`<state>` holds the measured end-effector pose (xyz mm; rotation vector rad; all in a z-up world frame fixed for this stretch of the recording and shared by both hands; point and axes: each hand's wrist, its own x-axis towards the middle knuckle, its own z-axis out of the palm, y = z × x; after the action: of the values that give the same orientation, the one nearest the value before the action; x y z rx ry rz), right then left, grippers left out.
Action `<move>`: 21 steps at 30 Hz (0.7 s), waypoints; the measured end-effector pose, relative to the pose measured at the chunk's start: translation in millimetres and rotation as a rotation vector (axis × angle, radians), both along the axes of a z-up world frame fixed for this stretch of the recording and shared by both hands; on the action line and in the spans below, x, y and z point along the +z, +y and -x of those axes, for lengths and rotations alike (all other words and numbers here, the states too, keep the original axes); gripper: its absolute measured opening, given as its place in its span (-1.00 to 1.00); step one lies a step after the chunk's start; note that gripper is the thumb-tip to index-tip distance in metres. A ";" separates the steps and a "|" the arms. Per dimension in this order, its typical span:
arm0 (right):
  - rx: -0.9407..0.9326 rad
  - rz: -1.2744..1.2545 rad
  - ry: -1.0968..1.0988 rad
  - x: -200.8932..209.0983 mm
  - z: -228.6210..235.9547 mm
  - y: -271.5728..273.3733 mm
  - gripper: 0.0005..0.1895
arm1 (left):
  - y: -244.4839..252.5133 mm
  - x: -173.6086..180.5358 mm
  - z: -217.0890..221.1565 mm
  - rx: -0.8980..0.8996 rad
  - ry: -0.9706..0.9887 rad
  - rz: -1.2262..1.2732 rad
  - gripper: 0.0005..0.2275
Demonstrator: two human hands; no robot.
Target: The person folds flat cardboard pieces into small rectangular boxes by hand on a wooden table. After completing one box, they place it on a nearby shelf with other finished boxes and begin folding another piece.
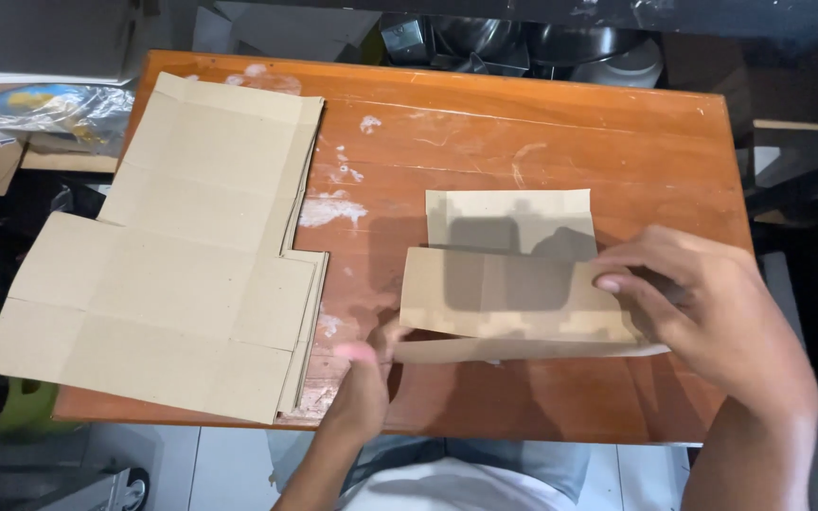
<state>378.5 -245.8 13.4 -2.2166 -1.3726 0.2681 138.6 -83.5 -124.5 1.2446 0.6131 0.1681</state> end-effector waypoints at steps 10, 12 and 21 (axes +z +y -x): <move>0.158 -0.151 -0.188 -52.0 -21.6 41.3 -0.72 | -26.1 27.6 -19.6 0.346 0.242 -0.377 -0.25; 0.184 -0.237 -0.223 -58.6 -16.1 32.9 -0.55 | -27.9 24.5 -19.3 0.306 0.307 -0.401 -0.20; 0.316 -0.031 -0.462 -109.9 5.3 11.4 -0.32 | -33.6 -7.0 -23.7 0.304 0.225 -1.061 -0.01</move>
<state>373.2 -234.5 -96.6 -2.1071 -1.9591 -0.1715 162.2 -117.1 -131.6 2.2021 0.9570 0.6751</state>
